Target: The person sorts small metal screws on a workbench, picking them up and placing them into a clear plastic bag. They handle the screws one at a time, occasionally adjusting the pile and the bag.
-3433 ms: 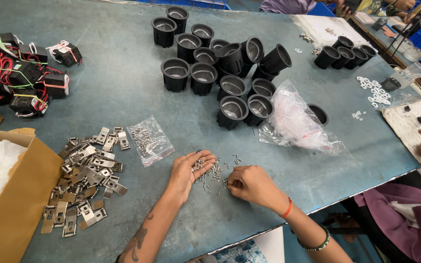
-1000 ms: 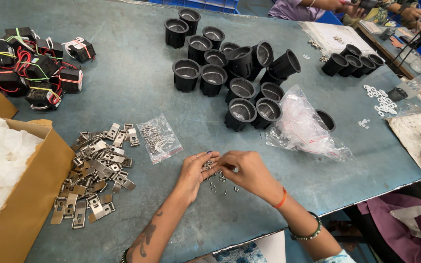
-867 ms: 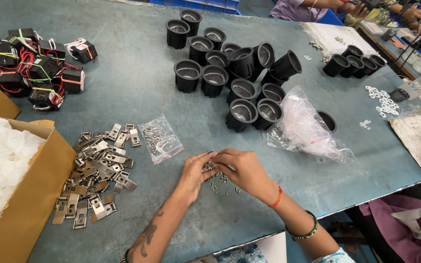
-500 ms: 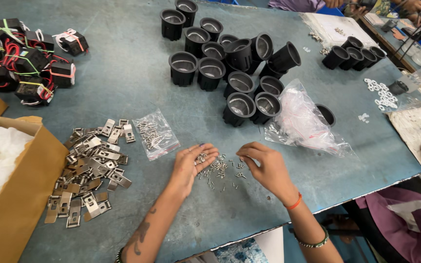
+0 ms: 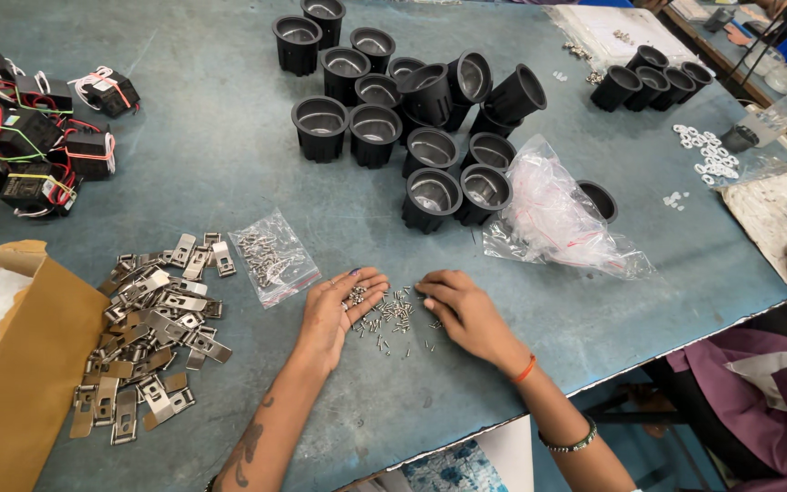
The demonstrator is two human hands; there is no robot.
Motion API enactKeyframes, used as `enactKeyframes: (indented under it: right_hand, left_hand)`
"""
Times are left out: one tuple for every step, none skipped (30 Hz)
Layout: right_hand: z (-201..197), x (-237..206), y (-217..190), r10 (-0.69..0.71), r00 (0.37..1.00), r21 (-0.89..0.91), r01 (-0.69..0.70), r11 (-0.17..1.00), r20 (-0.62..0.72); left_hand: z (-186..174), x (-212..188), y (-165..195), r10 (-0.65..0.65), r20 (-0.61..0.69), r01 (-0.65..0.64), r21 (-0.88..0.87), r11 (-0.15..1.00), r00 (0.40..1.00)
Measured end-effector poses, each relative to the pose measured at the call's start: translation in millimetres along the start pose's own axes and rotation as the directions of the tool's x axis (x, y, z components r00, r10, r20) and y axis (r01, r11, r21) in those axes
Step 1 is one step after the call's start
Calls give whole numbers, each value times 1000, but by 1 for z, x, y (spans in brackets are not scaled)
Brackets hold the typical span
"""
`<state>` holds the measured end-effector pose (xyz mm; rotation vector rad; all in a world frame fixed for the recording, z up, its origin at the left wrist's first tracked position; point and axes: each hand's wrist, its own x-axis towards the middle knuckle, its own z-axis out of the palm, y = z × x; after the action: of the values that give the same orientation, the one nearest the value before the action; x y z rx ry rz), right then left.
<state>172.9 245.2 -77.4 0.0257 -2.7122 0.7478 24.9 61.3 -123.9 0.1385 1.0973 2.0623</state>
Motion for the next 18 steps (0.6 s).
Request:
enactKeyframes:
  right_hand:
    - [0, -2, -2, 5, 1000, 8, -5, 1000, 0]
    - [-2, -4, -4, 10, 1000, 15, -10, 1000, 0]
    - [-3, -5, -6, 16, 1000, 22, -16, 1000, 2]
    - [-4, -8, -9, 13, 1000, 23, -13, 1000, -2]
    - [-6, -10, -12, 11, 1000, 25, -11, 1000, -4]
    - [-7, -11, -14, 8, 1000, 27, -8, 1000, -7]
    - [-8, -12, -16, 7, 1000, 37, -7, 999, -7]
    - [-9, -13, -19, 7, 1000, 47, -7, 999, -7]
    - [-11, -14, -21, 8, 1000, 55, -8, 998, -9]
    - [-12, -15, -22, -39, 999, 53, 39, 998, -8]
    - [-12, -16, -24, -87, 996, 50, 87, 995, -8]
    - [-10, -17, -25, -136, 991, 49, 136, 990, -7]
    - [-10, -18, -24, -132, 991, 58, 131, 990, 1]
    - [-9, -20, -24, -127, 992, 65, 127, 990, 10]
    - [-9, -23, -22, -123, 992, 72, 121, 990, 20]
    - [-8, -25, -20, -133, 991, 60, 132, 989, 10]
    - [-6, -26, -17, -144, 990, 49, 143, 988, 0]
    - [-6, -27, -14, -155, 988, 37, 155, 987, -9]
  left_hand:
    - [0, 0, 0, 2, 1, -2, 2, 1000, 1000]
    - [-1, -1, 0, 3, 3, -3, 2, 1000, 1000]
    - [0, -1, 0, 4, 5, -4, 2, 1000, 1000]
    - [0, -1, 0, 3, 2, -3, 6, 1000, 1000]
    - [0, -1, 0, 3, -1, -3, 11, 1000, 1000]
    - [0, -2, 0, 2, -5, -2, 15, 1000, 1000]
    - [1, -2, 0, 3, -4, -3, 16, 1000, 1000]
    - [1, -3, 1, 3, -3, -3, 18, 1000, 1000]
    - [1, -3, 1, 3, -1, -3, 19, 1000, 1000]
    - [2, -4, 2, 8, 4, -8, 20, 1000, 1000]
    - [2, -5, 2, 14, 9, -14, 21, 1000, 1000]
    - [2, -5, 3, 21, 14, -22, 23, 1000, 1000]
    - [3, -6, 4, 15, 3, -15, 30, 999, 1000]
    - [3, -6, 4, 8, -9, -8, 35, 999, 1000]
    - [4, -6, 5, 1, -19, -1, 39, 999, 1000]
    - [4, -6, 5, 1, -21, 0, 42, 999, 1000]
    - [5, -6, 5, 0, -23, 1, 45, 999, 1000]
    - [5, -7, 6, 0, -26, 1, 48, 999, 1000]
